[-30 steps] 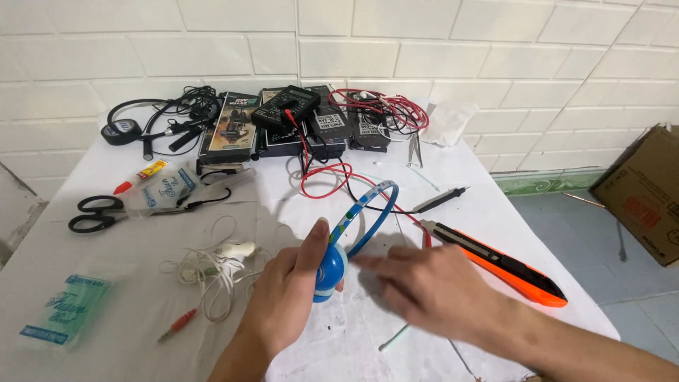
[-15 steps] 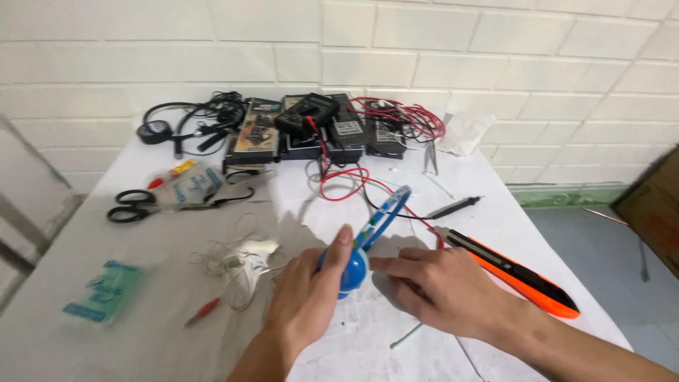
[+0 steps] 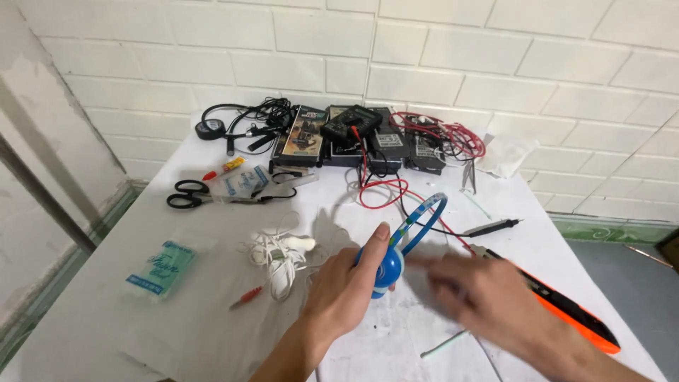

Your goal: Disassembling a blue headset using a utility knife to inspect and repair internal speaker components.

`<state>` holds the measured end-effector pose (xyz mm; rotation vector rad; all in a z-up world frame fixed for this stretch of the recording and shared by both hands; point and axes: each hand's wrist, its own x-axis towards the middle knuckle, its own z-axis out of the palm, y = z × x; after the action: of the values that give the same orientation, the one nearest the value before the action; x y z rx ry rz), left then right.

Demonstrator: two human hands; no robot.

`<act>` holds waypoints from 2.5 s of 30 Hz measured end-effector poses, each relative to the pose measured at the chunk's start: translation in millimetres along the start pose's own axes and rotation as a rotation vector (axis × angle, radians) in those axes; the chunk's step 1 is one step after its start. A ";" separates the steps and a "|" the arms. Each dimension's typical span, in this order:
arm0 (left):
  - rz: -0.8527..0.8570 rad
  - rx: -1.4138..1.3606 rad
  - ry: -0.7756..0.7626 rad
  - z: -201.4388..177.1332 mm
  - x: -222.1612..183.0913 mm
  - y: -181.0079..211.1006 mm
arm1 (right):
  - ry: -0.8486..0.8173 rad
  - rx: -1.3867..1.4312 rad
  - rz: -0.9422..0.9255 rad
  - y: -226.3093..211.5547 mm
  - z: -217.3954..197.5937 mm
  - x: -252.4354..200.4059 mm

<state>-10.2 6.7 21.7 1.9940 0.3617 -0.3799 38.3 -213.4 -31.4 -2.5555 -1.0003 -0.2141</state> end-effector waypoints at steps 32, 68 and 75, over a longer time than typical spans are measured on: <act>-0.076 -0.475 0.008 -13.9 1.2 2.4 | 0.138 0.807 0.272 1.9 -23.5 -0.4; 0.108 -0.417 0.007 1.7 22.4 -12.8 | 0.077 -0.031 0.041 -7.9 4.3 20.9; 0.074 -0.318 0.010 1.1 24.1 -10.9 | 0.102 -0.051 -0.083 -0.5 3.5 25.3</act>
<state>7.0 12.4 2.4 1.6936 0.3319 -0.2484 56.5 -196.0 -27.4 -2.5231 -1.0757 -0.3932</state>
